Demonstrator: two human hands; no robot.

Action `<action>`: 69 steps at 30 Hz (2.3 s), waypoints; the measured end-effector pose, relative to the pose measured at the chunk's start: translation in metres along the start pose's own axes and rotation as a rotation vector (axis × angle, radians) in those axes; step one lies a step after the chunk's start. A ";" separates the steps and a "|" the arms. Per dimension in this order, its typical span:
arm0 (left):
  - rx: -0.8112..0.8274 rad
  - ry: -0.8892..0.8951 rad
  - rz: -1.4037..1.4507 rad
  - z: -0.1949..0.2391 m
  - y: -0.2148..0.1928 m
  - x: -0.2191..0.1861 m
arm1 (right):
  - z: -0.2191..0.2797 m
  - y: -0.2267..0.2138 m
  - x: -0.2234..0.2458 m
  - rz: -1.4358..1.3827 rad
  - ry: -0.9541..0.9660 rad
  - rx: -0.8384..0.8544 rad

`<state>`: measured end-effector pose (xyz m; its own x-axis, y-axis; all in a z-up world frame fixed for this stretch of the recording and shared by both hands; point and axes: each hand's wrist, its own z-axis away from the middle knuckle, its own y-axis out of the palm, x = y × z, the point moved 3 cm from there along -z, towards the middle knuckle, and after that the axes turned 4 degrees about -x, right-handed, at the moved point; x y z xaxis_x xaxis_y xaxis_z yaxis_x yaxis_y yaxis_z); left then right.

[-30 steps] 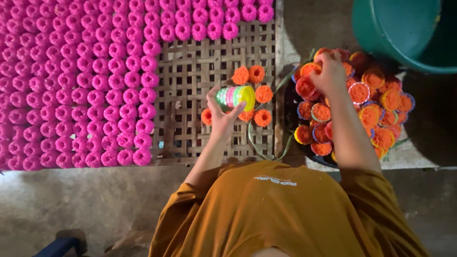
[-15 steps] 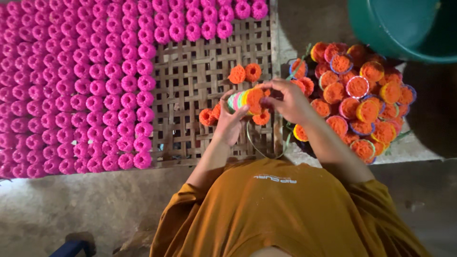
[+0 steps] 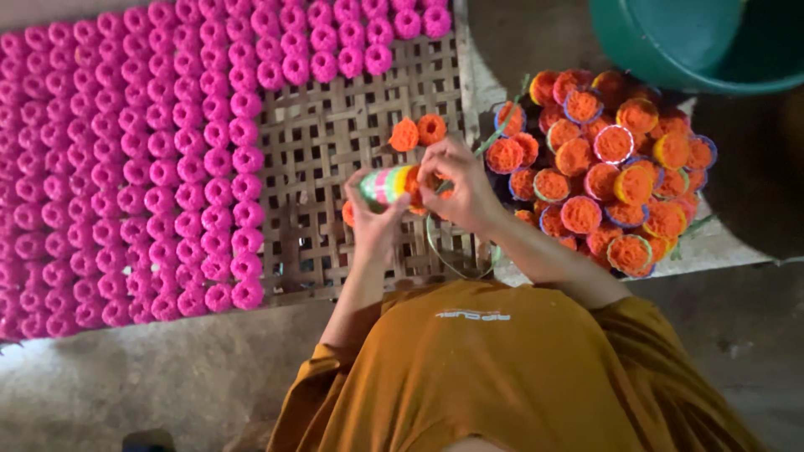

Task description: The person sits on the floor and repeatedly picks up small orange ring-shaped items from a black basket, removes them from colorful plastic molds, and places them in neat rows on a woven mat next to existing pink items.

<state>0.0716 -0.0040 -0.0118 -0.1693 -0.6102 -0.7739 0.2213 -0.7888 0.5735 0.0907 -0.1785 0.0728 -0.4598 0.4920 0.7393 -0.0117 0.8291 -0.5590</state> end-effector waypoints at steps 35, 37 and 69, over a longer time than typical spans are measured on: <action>0.114 -0.380 0.196 0.007 0.008 0.058 | 0.022 -0.044 0.013 -0.747 0.298 0.178; 0.105 -0.381 0.227 0.008 0.008 0.055 | 0.019 -0.049 0.010 -1.019 0.331 0.087; -0.219 0.407 -0.807 0.008 -0.008 -0.039 | 0.005 0.005 0.008 -0.110 0.126 -0.069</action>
<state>0.0690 0.0254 0.0155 -0.0098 0.2226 -0.9749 0.3665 -0.9063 -0.2106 0.0826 -0.1720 0.0745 -0.3438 0.4234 0.8382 0.0074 0.8938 -0.4485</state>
